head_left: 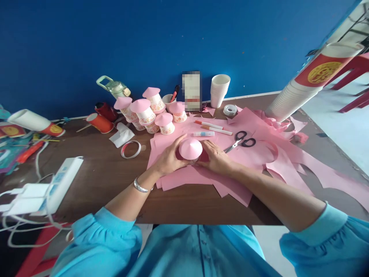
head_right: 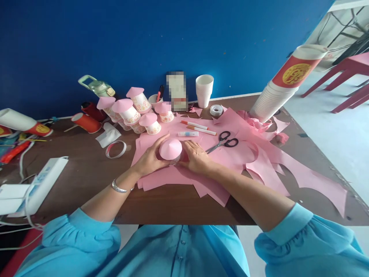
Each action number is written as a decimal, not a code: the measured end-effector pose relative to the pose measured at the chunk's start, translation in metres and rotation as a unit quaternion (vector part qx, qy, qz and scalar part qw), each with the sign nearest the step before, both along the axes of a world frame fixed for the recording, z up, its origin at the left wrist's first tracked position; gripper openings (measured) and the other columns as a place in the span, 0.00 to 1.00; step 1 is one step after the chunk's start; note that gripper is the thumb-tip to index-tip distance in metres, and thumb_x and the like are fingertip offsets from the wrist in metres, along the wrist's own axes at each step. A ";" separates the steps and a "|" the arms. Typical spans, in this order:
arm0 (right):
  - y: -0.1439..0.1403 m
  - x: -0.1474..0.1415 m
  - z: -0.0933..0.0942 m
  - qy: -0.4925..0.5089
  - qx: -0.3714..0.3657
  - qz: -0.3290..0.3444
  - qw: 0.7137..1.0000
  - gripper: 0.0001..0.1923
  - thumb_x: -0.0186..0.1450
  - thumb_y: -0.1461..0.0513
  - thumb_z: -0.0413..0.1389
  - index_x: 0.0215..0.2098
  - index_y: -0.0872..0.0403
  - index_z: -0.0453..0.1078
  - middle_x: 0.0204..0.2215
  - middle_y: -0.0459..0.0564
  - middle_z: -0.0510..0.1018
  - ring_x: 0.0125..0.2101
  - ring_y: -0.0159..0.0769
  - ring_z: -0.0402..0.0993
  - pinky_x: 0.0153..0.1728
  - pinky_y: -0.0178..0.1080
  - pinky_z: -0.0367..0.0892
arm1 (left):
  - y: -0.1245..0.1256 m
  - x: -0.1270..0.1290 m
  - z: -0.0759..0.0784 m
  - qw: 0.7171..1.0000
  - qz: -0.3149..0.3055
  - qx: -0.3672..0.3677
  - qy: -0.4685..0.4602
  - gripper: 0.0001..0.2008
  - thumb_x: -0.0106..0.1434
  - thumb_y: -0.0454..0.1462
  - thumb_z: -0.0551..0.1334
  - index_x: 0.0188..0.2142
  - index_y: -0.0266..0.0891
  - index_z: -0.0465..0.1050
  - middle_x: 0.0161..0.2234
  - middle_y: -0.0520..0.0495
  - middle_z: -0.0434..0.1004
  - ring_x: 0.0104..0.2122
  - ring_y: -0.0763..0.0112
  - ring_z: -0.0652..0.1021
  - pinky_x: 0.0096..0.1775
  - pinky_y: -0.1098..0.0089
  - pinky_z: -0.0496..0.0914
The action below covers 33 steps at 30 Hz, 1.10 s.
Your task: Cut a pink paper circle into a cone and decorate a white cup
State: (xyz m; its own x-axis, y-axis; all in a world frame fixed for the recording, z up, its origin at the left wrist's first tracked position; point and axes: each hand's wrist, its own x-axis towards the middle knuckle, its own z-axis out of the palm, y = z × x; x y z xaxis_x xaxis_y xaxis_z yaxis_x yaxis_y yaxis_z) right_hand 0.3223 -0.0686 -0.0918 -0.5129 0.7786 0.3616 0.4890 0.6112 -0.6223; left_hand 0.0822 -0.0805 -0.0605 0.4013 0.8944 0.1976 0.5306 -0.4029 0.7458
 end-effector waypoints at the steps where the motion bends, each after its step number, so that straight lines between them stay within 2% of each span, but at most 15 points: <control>1: 0.001 0.001 0.000 0.006 0.005 0.006 1.000 0.32 0.65 0.52 0.65 0.64 0.53 0.66 0.56 0.63 0.79 0.58 0.61 0.75 0.57 0.61 0.73 | 0.000 0.000 -0.001 1.000 0.004 0.005 -0.004 0.51 0.58 0.51 0.75 0.73 0.41 0.55 0.73 0.30 0.61 0.71 0.43 0.67 0.68 0.46 0.66; 6: 0.004 0.007 -0.001 0.045 0.005 0.003 0.999 0.34 0.61 0.69 0.56 0.65 0.52 0.66 0.61 0.60 0.77 0.62 0.56 0.73 0.62 0.59 0.71 | 0.000 0.003 -0.002 0.999 0.011 0.018 -0.024 0.56 0.56 0.52 0.76 0.74 0.39 0.49 0.70 0.27 0.64 0.68 0.40 0.70 0.65 0.45 0.70; 9: 0.003 0.010 0.006 0.074 -0.023 -0.027 0.997 0.32 0.61 0.71 0.54 0.62 0.49 0.69 0.58 0.55 0.80 0.59 0.52 0.76 0.60 0.57 0.72 | -0.001 0.005 -0.001 1.000 0.017 0.018 -0.018 0.57 0.55 0.51 0.77 0.74 0.40 0.48 0.68 0.27 0.69 0.65 0.39 0.74 0.61 0.44 0.73; 12: 0.001 0.012 0.019 0.121 -0.042 -0.089 0.988 0.19 0.69 0.64 0.55 0.57 0.46 0.73 0.53 0.52 0.83 0.53 0.49 0.79 0.55 0.56 0.75 | -0.003 0.009 -0.002 0.999 0.027 0.035 -0.016 0.58 0.54 0.51 0.78 0.74 0.42 0.48 0.68 0.26 0.68 0.64 0.39 0.75 0.59 0.44 0.74; 14: -0.002 0.011 0.026 0.155 -0.038 -0.095 0.983 0.14 0.73 0.58 0.56 0.55 0.46 0.75 0.54 0.53 0.82 0.54 0.48 0.79 0.55 0.54 0.75 | -0.004 0.011 -0.004 0.998 0.032 0.047 -0.020 0.58 0.54 0.51 0.78 0.74 0.41 0.48 0.69 0.26 0.67 0.64 0.40 0.75 0.59 0.45 0.74; 16: -0.004 0.010 0.030 0.177 -0.054 -0.074 0.980 0.15 0.75 0.53 0.56 0.57 0.46 0.74 0.54 0.53 0.82 0.55 0.47 0.78 0.56 0.53 0.73 | -0.005 0.013 -0.007 0.998 0.031 0.052 -0.020 0.58 0.55 0.51 0.77 0.74 0.40 0.47 0.68 0.26 0.67 0.64 0.42 0.75 0.59 0.46 0.74; 19: -0.006 0.007 0.028 0.197 -0.126 -0.048 0.971 0.22 0.73 0.47 0.58 0.60 0.47 0.73 0.53 0.54 0.82 0.52 0.45 0.80 0.56 0.51 0.74 | -0.003 0.011 -0.010 0.999 0.026 0.047 -0.007 0.60 0.53 0.51 0.78 0.74 0.39 0.46 0.67 0.27 0.68 0.64 0.42 0.74 0.61 0.45 0.73; 22: -0.006 0.006 0.026 0.215 -0.188 -0.048 0.957 0.27 0.72 0.43 0.59 0.60 0.49 0.72 0.52 0.55 0.82 0.48 0.43 0.81 0.54 0.49 0.74 | 0.000 0.006 -0.009 0.999 0.001 0.037 0.001 0.62 0.51 0.52 0.79 0.75 0.39 0.46 0.68 0.28 0.68 0.66 0.40 0.72 0.63 0.42 0.70; 24: -0.005 0.007 0.027 0.218 -0.209 -0.058 0.951 0.28 0.70 0.41 0.59 0.58 0.49 0.74 0.51 0.54 0.83 0.48 0.44 0.81 0.53 0.49 0.74 | 0.002 0.003 -0.005 0.999 -0.018 0.029 -0.001 0.58 0.51 0.53 0.78 0.73 0.40 0.53 0.69 0.29 0.68 0.67 0.40 0.71 0.65 0.41 0.68; 28: -0.005 0.006 0.034 0.218 -0.243 -0.069 0.943 0.27 0.68 0.38 0.59 0.48 0.49 0.80 0.51 0.54 0.84 0.53 0.49 0.79 0.55 0.49 0.72 | 0.002 0.004 0.008 0.999 -0.048 -0.002 -0.018 0.35 0.57 0.51 0.75 0.61 0.44 0.73 0.59 0.39 0.80 0.58 0.45 0.79 0.59 0.47 0.74; 30: -0.005 0.006 0.038 0.223 -0.258 -0.068 0.938 0.28 0.68 0.37 0.58 0.45 0.50 0.81 0.49 0.54 0.84 0.53 0.49 0.78 0.57 0.49 0.70 | 0.001 0.006 0.012 0.998 -0.061 -0.002 -0.021 0.30 0.59 0.51 0.74 0.57 0.46 0.76 0.55 0.42 0.83 0.55 0.48 0.81 0.57 0.48 0.75; 33: -0.006 0.005 0.040 0.235 -0.279 -0.067 0.929 0.29 0.68 0.36 0.58 0.43 0.51 0.81 0.45 0.52 0.84 0.50 0.48 0.78 0.55 0.47 0.70 | 0.000 0.009 0.014 0.999 -0.051 0.007 -0.007 0.29 0.57 0.49 0.75 0.56 0.45 0.77 0.54 0.43 0.84 0.54 0.48 0.81 0.57 0.49 0.75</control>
